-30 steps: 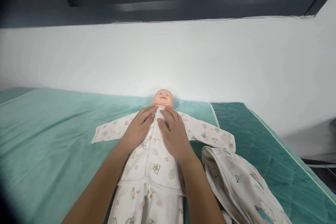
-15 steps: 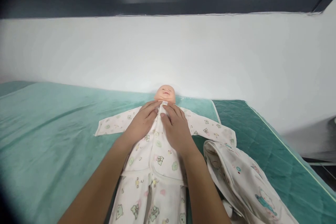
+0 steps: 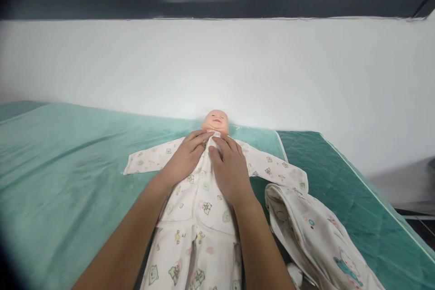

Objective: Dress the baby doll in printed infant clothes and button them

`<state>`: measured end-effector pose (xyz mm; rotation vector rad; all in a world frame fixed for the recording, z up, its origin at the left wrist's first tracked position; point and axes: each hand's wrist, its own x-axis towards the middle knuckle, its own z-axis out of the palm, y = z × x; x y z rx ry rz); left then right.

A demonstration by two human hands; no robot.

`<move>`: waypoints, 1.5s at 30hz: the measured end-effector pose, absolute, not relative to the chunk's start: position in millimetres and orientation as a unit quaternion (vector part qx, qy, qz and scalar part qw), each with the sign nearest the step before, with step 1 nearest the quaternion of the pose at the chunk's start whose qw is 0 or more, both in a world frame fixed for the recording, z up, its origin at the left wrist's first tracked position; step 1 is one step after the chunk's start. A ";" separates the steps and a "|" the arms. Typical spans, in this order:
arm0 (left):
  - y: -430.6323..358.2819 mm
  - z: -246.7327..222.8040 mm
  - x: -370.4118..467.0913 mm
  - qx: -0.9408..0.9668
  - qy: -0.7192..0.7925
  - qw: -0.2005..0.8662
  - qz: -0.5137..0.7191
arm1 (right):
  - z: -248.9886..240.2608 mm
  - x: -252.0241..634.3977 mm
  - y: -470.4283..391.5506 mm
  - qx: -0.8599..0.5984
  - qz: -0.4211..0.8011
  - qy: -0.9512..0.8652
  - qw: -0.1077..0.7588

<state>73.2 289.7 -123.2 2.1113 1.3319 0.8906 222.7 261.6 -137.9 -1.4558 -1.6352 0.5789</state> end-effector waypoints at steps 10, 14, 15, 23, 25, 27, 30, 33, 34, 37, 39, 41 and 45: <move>288.3 -125.8 73.1 0.774 0.488 0.234 0.329 | -136.0 222.1 259.6 -0.600 0.293 -0.558 0.493; 287.6 -125.7 73.2 0.771 0.492 0.234 0.331 | -133.7 221.9 258.2 -0.604 0.313 -0.530 0.506; 287.6 -125.8 73.5 0.770 0.492 0.234 0.333 | -133.7 222.0 258.3 -0.602 0.313 -0.529 0.510; 285.7 -123.9 78.2 0.733 0.489 0.231 0.413 | -137.1 224.2 259.9 -0.581 0.328 -0.502 0.551; 283.0 -122.0 77.9 0.712 0.486 0.227 0.453 | -135.9 225.6 258.8 -0.570 0.331 -0.490 0.571; 279.4 -120.6 76.8 0.689 0.489 0.217 0.489 | -134.4 227.1 257.3 -0.556 0.312 -0.494 0.591; 272.5 -121.2 75.1 0.683 0.501 0.214 0.487 | -133.3 228.2 255.5 -0.536 0.291 -0.530 0.590; 264.1 -125.5 73.5 0.710 0.497 0.217 0.450 | -133.8 227.6 254.6 -0.520 0.296 -0.558 0.575; 261.3 -127.1 72.7 0.716 0.495 0.219 0.440 | -134.0 227.3 254.5 -0.518 0.300 -0.562 0.571; 254.9 -130.8 69.6 0.727 0.491 0.236 0.419 | -134.9 226.5 254.7 -0.517 0.299 -0.574 0.560; 253.1 -131.5 68.0 0.730 0.489 0.246 0.409 | -135.6 226.7 255.0 -0.512 0.283 -0.589 0.559; 252.8 -131.4 67.3 0.732 0.490 0.248 0.404 | -136.5 227.2 255.5 -0.502 0.267 -0.603 0.559; 253.2 -130.9 67.4 0.740 0.485 0.240 0.399 | -137.6 228.5 256.3 -0.494 0.259 -0.621 0.550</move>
